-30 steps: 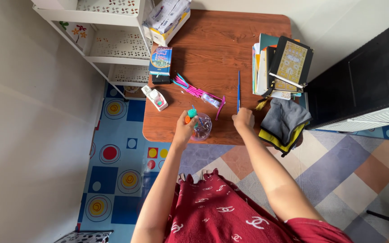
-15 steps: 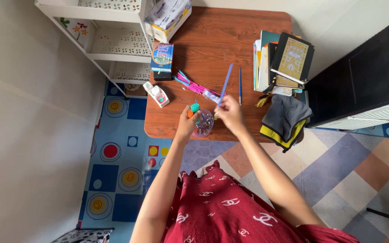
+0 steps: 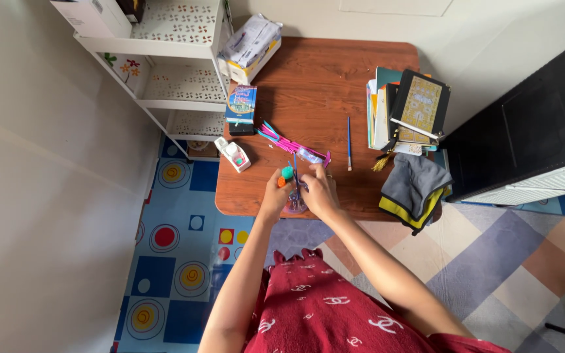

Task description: The person sorts various small items from a wooden table into boxes and a plastic container. They place pens, markers, and other stationery into a repurposed chocolate box and a white box, then put the boxes on a nearby white shelf. Finally, they place highlighters and pens into a clear plastic container.

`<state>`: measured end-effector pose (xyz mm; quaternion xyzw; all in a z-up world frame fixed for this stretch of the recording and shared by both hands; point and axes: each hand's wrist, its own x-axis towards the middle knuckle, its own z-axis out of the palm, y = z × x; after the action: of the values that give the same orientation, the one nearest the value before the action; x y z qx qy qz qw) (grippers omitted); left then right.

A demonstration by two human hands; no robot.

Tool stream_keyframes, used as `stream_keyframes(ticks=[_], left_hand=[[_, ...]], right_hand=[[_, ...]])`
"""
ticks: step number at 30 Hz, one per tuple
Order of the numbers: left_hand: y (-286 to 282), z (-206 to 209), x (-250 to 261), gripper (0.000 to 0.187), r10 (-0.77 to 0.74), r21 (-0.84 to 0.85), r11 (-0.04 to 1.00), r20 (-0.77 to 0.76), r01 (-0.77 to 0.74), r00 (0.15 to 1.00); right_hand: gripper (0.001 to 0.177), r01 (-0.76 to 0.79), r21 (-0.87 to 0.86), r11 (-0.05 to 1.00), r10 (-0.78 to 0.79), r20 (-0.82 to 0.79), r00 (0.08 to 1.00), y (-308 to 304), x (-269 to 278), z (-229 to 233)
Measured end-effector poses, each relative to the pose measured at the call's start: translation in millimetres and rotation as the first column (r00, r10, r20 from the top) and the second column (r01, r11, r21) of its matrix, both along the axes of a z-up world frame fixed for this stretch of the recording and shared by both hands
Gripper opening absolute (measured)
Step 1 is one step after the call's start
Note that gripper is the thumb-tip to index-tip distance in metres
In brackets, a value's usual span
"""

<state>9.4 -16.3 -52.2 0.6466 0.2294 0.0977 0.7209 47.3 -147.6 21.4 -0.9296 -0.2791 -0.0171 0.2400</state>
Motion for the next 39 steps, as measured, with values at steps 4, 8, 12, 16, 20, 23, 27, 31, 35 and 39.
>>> stream_keyframes(ticks=[4,8,12,16,20,23,27,31,35,39], left_hand=[[-3,-3,4,0.026,-0.008,0.030,1.000,-0.042,0.009,0.999],[0,-6,8,0.022,0.011,0.123,0.992,-0.162,0.010,0.987],[-2,15,4,0.019,0.068,0.155,0.987,-0.214,-0.035,0.974],[-4,16,-1,0.020,0.087,0.147,0.987,-0.202,-0.057,0.975],[-5,9,-1,0.017,0.094,0.125,0.990,-0.197,-0.070,0.976],[-2,12,-1,0.015,0.091,0.100,0.992,-0.186,-0.074,0.978],[-2,7,-1,0.011,0.086,0.088,0.993,-0.166,-0.072,0.982],[-2,11,-1,0.010,0.082,0.078,0.994,-0.150,-0.071,0.985],[-1,8,1,0.008,0.070,0.066,0.996,-0.129,-0.062,0.989],[-1,12,-1,0.008,0.067,0.043,0.997,-0.105,-0.063,0.992]], right_hand=[[0.013,-0.029,-0.009,1.000,0.029,-0.008,1.000,-2,2,-7],[0.018,-0.100,0.088,0.991,0.101,-0.014,0.995,-5,9,-12],[0.032,-0.084,0.385,0.919,0.107,-0.038,0.994,-13,26,-2],[0.036,-0.009,0.420,0.908,-0.001,0.022,1.000,-48,92,-61],[0.048,0.187,-0.055,0.981,-0.195,-0.244,0.950,-73,112,-59],[0.056,0.125,-0.274,0.954,-0.218,-0.344,0.913,-77,111,-44],[0.019,0.145,-0.334,0.932,-0.149,0.013,0.989,-92,113,-100],[0.008,0.197,-0.413,0.889,-0.136,0.171,0.976,-98,110,-119],[0.027,0.234,-0.452,0.861,-0.280,-0.038,0.959,-93,120,-101],[0.016,0.355,-0.323,0.877,-0.447,-0.283,0.848,-97,131,-108]])
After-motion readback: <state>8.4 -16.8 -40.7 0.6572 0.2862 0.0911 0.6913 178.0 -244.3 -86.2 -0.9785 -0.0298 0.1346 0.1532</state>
